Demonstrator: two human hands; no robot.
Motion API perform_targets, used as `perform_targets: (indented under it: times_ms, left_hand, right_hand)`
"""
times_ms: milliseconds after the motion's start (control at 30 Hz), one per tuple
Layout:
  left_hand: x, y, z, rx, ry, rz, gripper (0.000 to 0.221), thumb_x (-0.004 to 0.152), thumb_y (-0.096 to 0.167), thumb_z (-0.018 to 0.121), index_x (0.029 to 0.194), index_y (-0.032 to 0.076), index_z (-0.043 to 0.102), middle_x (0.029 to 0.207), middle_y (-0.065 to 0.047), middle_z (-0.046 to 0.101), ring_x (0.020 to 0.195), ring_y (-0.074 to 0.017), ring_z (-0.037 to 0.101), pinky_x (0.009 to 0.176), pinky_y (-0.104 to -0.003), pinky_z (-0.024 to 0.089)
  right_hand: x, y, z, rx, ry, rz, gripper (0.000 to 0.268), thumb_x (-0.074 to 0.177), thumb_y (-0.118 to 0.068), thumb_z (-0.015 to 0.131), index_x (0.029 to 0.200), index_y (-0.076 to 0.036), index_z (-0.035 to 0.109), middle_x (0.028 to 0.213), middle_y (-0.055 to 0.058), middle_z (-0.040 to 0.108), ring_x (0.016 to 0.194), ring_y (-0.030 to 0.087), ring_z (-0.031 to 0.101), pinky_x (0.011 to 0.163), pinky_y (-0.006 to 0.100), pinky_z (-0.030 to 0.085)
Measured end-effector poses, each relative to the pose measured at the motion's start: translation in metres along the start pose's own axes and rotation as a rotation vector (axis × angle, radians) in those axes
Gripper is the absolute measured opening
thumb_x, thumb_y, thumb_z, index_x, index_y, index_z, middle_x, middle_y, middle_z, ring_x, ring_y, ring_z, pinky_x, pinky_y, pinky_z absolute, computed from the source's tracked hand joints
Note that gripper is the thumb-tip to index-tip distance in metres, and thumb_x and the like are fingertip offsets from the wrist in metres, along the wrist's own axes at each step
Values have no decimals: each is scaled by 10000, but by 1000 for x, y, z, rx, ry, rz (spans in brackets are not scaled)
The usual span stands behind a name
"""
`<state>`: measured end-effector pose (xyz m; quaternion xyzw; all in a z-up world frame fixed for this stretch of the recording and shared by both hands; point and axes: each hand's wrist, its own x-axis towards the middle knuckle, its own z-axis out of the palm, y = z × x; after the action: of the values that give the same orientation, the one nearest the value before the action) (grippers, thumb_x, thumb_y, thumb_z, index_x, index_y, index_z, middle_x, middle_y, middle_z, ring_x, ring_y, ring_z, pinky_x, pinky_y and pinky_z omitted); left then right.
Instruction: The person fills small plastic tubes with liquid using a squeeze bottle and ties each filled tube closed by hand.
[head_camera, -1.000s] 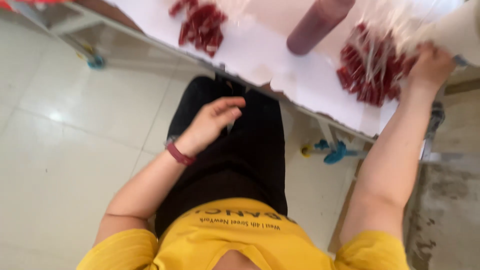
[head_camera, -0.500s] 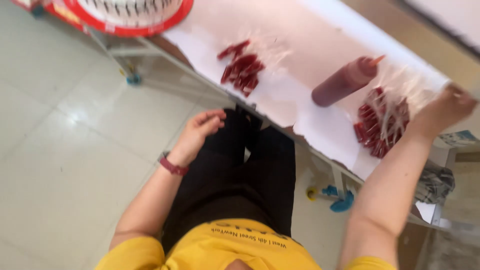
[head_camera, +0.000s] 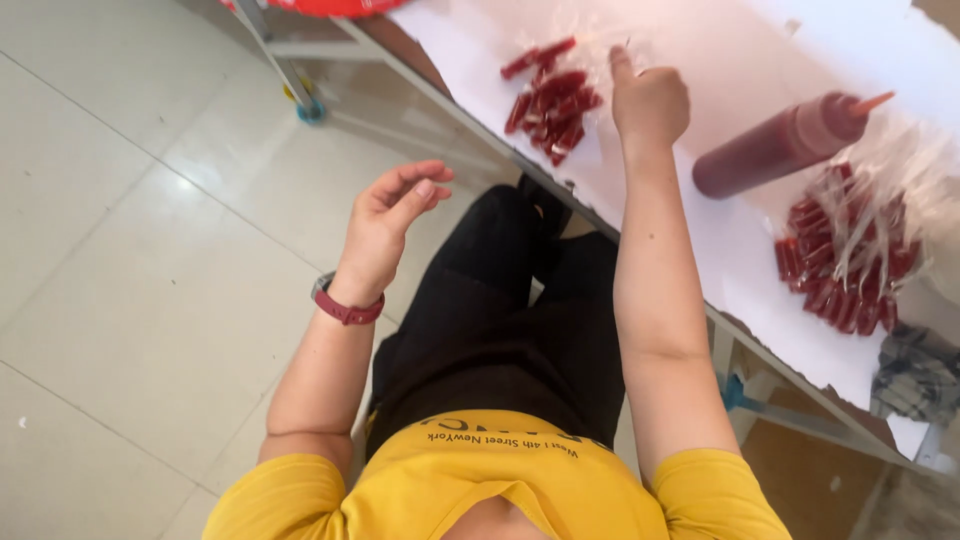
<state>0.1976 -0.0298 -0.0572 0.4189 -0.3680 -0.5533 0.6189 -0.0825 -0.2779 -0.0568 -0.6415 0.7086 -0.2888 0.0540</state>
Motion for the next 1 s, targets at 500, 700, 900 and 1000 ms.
perform_targets:
  times_ms: [500,700,900,1000]
  left_hand:
    - [25,3,67,358,-117,410,219,1070,84,639,1263,19,719,1262,-91,714,1172,-154,675,1030,-278,529]
    - [67,21,165,306,-434,475,440,973,93,741,1363,-20,571,1099,-77,666,1028,-146,614,900,-287,515]
    - [32,21,204,206,-638,84,351,1032,100,622,1370,5,622,877,18,649,797,-71,615,758,-233,557]
    - [15,9,206,231,-717,15,359,1050,123,617,1392,17,621,911,11,629,799,-75,574,764,-228,536]
  right_hand:
    - [-55,-3,-91,1052,-252,-34,157,988,-117,798,921,3,721,861,40,696,764,119,625,739,256,530]
    - [-103,-14,-154,1408,-207,-185,165,976,-132,805,1069,-11,743,1160,102,697,1071,182,657,941,308,537]
    - [-126,4,-197,1563,-116,-190,137,1011,-167,742,1039,-33,732,1120,146,703,1066,243,667,972,379,538]
    - [-139,22,-206,1620,-143,-201,170,1065,-180,716,1050,-12,733,1110,166,709,1016,250,660,928,360,513]
